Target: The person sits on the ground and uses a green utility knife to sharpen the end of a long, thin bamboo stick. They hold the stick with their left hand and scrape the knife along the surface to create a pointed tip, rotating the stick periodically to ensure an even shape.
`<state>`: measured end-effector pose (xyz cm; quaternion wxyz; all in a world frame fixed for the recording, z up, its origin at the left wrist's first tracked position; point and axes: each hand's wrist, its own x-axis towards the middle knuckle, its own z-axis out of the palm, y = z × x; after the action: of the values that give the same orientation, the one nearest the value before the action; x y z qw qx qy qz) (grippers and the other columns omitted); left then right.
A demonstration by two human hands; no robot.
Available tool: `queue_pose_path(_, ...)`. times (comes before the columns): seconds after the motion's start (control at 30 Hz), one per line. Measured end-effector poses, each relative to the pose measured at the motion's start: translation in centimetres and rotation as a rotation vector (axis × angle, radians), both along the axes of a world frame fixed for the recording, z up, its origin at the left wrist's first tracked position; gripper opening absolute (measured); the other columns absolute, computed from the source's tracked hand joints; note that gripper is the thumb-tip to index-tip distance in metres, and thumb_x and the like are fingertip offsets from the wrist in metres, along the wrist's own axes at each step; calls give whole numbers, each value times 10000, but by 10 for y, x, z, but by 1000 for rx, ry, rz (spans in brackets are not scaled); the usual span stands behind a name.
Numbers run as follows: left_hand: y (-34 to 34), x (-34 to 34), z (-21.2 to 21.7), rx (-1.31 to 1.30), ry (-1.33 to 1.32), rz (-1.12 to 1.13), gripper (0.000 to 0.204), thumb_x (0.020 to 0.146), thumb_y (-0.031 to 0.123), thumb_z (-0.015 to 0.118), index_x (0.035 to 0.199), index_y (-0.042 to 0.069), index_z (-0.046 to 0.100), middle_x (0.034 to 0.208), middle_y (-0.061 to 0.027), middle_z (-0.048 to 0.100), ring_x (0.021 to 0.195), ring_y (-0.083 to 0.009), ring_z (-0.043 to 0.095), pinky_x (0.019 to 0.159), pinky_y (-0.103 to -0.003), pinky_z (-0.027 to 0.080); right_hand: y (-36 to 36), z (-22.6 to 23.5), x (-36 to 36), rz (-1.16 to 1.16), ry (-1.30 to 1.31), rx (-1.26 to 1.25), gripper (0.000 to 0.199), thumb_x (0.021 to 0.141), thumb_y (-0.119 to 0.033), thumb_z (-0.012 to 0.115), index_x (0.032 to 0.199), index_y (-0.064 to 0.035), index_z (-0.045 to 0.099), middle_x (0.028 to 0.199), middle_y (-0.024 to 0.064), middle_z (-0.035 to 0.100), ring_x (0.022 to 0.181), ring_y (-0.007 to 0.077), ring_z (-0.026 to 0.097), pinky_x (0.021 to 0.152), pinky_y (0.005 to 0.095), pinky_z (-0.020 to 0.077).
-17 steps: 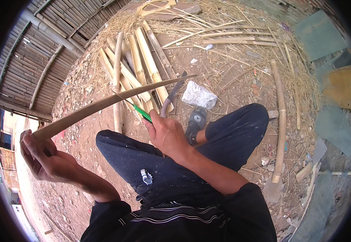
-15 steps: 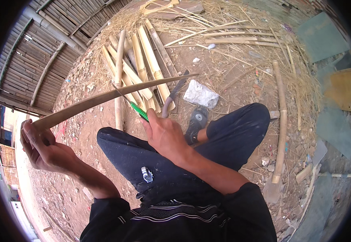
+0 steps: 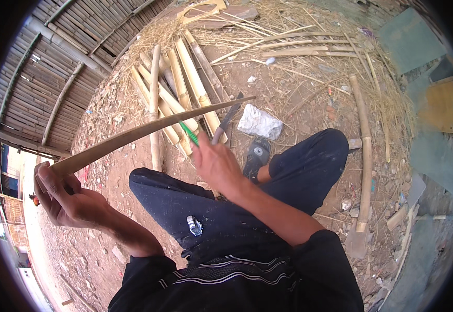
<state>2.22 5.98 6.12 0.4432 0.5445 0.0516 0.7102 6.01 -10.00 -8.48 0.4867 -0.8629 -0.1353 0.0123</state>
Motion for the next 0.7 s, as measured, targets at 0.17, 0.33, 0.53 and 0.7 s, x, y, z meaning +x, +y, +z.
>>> queue_pose_path(0.17, 4, -4, -10, 73, 57, -97, 239, 890, 143, 639, 982, -78, 626, 664, -25, 498, 472, -23, 275, 418, -183, 156, -37, -65, 43, -97, -48, -106, 267, 963, -208, 459, 1017, 49, 506, 557, 234, 554, 509, 406, 580, 501, 489, 443)
queue_pose_path(0.33, 7, -6, -11, 56, 22, -129, 243, 902, 143, 623, 980, -88, 625, 665, -17, 476, 478, -22, 266, 417, -192, 144, -7, -35, 15, -55, -124, -42, 277, 969, -224, 445, 994, 43, 517, 587, 225, 578, 517, 429, 576, 513, 503, 440)
queue_pose_path(0.53, 23, -8, -16, 58, 54, -109, 255, 938, 163, 568, 1034, -73, 583, 853, -112, 598, 498, -55, 457, 396, -141, 219, -26, -27, 31, -42, 97, -30, 299, 973, -265, 438, 1011, 21, 519, 629, 262, 570, 669, 475, 585, 613, 537, 433)
queue_pose_path(0.7, 27, -11, -19, 86, 42, -199, 282, 954, 164, 532, 1089, -83, 537, 968, -139, 575, 483, -43, 442, 422, -143, 352, -14, -45, 26, -42, -192, -101, 292, 961, -238, 454, 1049, 36, 500, 617, 275, 566, 586, 454, 579, 540, 520, 447)
